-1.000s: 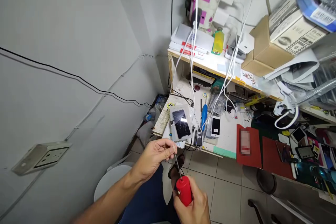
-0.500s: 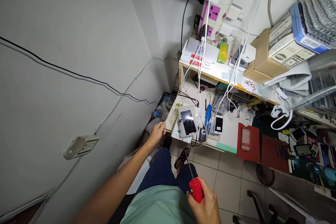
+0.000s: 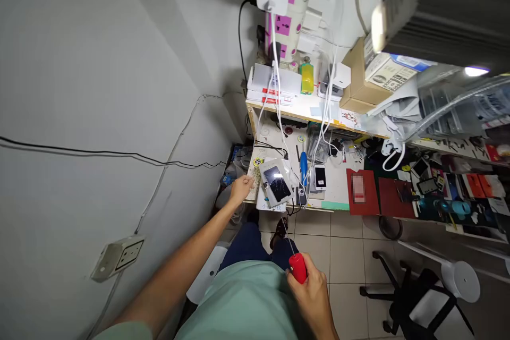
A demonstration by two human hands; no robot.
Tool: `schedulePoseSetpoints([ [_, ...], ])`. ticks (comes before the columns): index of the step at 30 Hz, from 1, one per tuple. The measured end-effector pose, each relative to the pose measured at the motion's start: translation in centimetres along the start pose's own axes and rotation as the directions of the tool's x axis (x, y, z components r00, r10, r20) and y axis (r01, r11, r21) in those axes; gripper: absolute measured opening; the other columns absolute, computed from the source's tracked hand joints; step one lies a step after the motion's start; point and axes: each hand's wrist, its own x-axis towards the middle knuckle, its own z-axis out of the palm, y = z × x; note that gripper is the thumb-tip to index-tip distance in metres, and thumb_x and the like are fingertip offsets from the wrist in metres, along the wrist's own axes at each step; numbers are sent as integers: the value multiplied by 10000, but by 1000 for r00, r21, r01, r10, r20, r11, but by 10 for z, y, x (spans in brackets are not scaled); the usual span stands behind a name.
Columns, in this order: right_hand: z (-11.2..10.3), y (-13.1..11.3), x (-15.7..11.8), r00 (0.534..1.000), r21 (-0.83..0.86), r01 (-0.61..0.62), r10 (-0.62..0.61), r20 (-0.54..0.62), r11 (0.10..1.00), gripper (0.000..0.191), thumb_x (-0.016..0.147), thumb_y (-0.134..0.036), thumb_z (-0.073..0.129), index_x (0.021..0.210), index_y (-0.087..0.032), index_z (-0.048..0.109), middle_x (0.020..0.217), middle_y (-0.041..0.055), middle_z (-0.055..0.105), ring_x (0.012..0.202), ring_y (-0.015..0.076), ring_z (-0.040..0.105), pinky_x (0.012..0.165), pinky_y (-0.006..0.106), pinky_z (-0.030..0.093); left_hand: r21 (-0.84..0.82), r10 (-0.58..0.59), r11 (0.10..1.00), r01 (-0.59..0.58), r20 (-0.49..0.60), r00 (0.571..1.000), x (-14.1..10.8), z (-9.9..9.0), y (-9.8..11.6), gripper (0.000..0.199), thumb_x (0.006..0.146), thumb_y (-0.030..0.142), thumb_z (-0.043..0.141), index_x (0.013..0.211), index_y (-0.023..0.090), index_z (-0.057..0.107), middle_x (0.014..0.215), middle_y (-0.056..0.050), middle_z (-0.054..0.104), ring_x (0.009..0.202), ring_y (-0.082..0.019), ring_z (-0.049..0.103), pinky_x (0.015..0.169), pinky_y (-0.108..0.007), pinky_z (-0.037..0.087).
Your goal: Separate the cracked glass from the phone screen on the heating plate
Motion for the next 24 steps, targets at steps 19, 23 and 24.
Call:
schedulePoseSetpoints([
  [19, -34, 29, 57, 913, 40, 10, 7, -408, 999, 398, 996, -569, 661, 1165, -211, 705, 852, -8, 731, 752, 174, 684, 773, 323, 540, -245, 276, 958, -151, 634, 722, -173, 18, 82, 450, 913, 608, 765, 1231, 292, 811, 1247, -103, 809, 1202, -320, 748, 1102, -458, 585],
  [23, -57, 42, 98, 911, -34, 111, -116, -397, 993, 397, 1014, -558, 706, 1151, -185, 709, 1054, 43, 729, 954, 192, 697, 921, 408, 580, -352, 291, 935, -29, 721, 629, -186, 98, 120, 748, 867, 652, 798, 1490, 262, 664, 1461, -151, 720, 1349, -342, 696, 1178, -512, 548],
  [24, -63, 48, 109, 913, -50, 140, -148, -381, 989, 390, 1020, -551, 708, 1152, -184, 710, 1080, 48, 726, 976, 195, 697, 932, 415, 587, -375, 290, 927, 5, 724, 626, -186, 119, 127, 831, 828, 679, 822, 1512, 244, 638, 1491, -169, 697, 1354, -349, 692, 1166, -513, 558],
])
